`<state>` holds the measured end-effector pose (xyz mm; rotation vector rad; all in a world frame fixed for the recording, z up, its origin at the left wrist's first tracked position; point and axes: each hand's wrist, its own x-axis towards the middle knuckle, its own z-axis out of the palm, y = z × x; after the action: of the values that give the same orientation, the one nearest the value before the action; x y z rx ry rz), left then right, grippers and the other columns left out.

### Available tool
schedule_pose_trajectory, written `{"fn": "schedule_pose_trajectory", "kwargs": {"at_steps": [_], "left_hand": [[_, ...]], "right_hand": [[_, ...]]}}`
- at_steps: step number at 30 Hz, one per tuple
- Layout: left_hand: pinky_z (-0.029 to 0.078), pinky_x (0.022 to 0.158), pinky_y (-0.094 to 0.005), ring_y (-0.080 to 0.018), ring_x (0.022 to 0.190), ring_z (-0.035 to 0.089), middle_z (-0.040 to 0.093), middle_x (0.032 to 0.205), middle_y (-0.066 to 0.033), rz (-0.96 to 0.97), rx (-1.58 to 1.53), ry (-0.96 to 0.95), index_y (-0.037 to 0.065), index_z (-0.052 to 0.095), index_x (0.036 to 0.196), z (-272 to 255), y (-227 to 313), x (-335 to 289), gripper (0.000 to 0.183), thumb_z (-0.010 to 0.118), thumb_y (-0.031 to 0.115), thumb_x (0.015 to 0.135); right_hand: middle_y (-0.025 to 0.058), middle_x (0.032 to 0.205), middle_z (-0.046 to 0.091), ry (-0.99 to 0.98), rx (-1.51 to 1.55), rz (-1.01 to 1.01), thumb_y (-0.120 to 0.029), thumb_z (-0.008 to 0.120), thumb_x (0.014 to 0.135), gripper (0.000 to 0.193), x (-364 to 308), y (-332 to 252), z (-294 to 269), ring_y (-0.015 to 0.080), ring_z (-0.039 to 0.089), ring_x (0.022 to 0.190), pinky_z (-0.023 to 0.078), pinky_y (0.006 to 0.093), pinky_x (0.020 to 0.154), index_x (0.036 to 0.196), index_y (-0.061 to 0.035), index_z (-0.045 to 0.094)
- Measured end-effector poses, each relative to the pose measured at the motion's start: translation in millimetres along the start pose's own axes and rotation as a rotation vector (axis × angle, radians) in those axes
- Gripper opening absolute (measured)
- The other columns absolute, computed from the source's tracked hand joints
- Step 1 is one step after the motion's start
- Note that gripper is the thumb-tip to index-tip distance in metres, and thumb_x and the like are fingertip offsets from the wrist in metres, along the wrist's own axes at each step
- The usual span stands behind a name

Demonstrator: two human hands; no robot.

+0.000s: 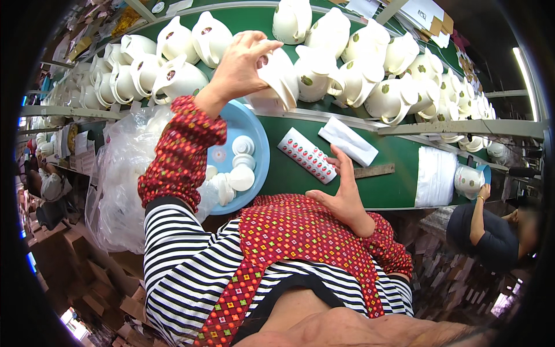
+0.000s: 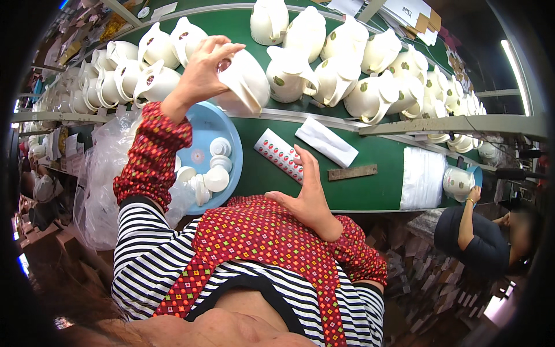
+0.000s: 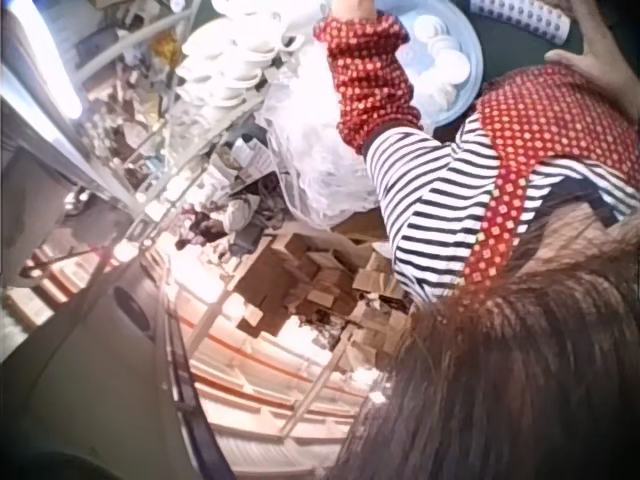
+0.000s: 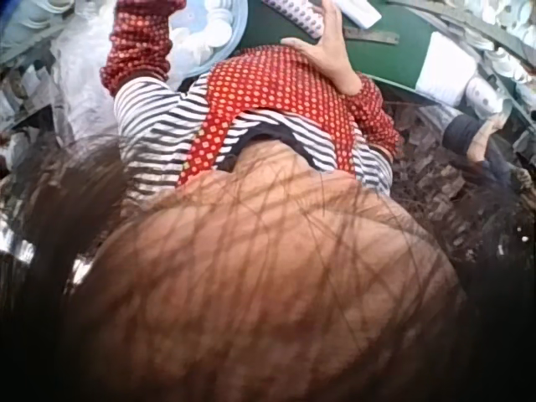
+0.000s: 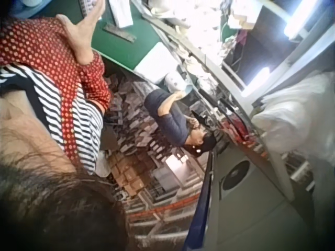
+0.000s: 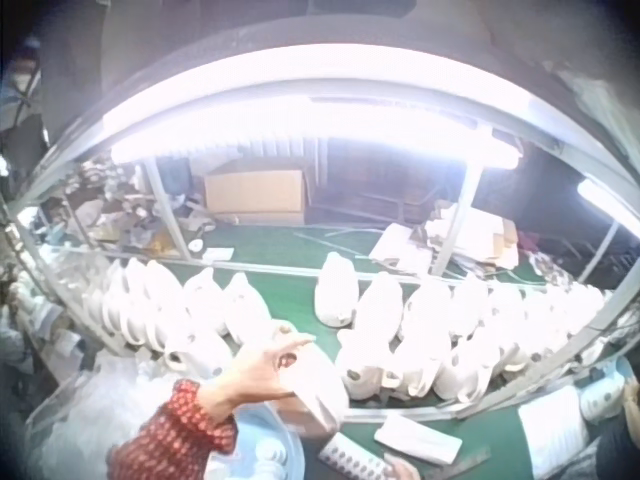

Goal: The person assembles white plastic pitchers by attaching lids and applying decorative stickers. They pick up each pitcher, secure the lid, then peel and press a sticker onto the body before placing the finished unit aside.

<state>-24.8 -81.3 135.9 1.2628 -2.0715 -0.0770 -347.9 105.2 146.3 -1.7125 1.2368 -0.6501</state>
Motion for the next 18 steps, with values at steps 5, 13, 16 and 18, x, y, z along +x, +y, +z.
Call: {"fn": "schedule_pose_trajectory", "kwargs": {"at_steps": [5,13,16,18], "left_hand": [[0.044,0.102,-0.0520,-0.0366,0.131,0.052,0.058,0.135,-0.0163,0.045,0.219,0.052,0.022,0.066,0.132,81.5,-72.2,12.0,0.071,0.090,0.042,0.068],[0.027,0.119,-0.0668,-0.0353,0.157,0.023,0.028,0.167,-0.0094,-0.085,0.279,-0.348,0.029,0.031,0.162,125.9,-95.3,13.7,0.114,0.094,0.032,0.068],[0.028,0.119,-0.0661,-0.0385,0.155,0.025,0.032,0.164,-0.0154,-0.123,0.215,-0.277,0.026,0.037,0.158,95.4,-81.9,-9.8,0.098,0.090,0.030,0.076],[0.035,0.118,-0.0566,-0.0416,0.147,0.037,0.042,0.157,-0.0189,-0.102,0.089,-0.076,0.016,0.048,0.150,69.3,-65.0,-41.5,0.077,0.084,0.028,0.083]], "right_hand": [[0.0172,0.141,0.049,-0.047,-0.006,0.035,-0.031,0.091,0.078,0.092,11.2,4.8,2.7,0.0288,0.055,0.122,0.046,0.0420,0.106,0.151,-0.0031,0.043],[0.0164,0.121,0.063,-0.323,-0.089,-0.044,-0.015,0.081,0.086,0.055,60.4,-13.9,38.8,0.0326,0.062,0.111,0.050,0.0413,0.097,0.134,-0.0040,0.058],[0.0161,0.117,0.061,-0.449,-0.284,-0.292,-0.009,0.078,0.086,0.050,86.7,2.9,84.3,0.0358,0.061,0.112,0.051,0.0445,0.095,0.132,-0.0053,0.058],[0.0172,0.116,0.061,-0.499,-0.424,-0.407,-0.002,0.070,0.083,0.052,103.8,27.4,123.1,0.0363,0.061,0.109,0.052,0.0444,0.093,0.133,-0.0062,0.058]]}}
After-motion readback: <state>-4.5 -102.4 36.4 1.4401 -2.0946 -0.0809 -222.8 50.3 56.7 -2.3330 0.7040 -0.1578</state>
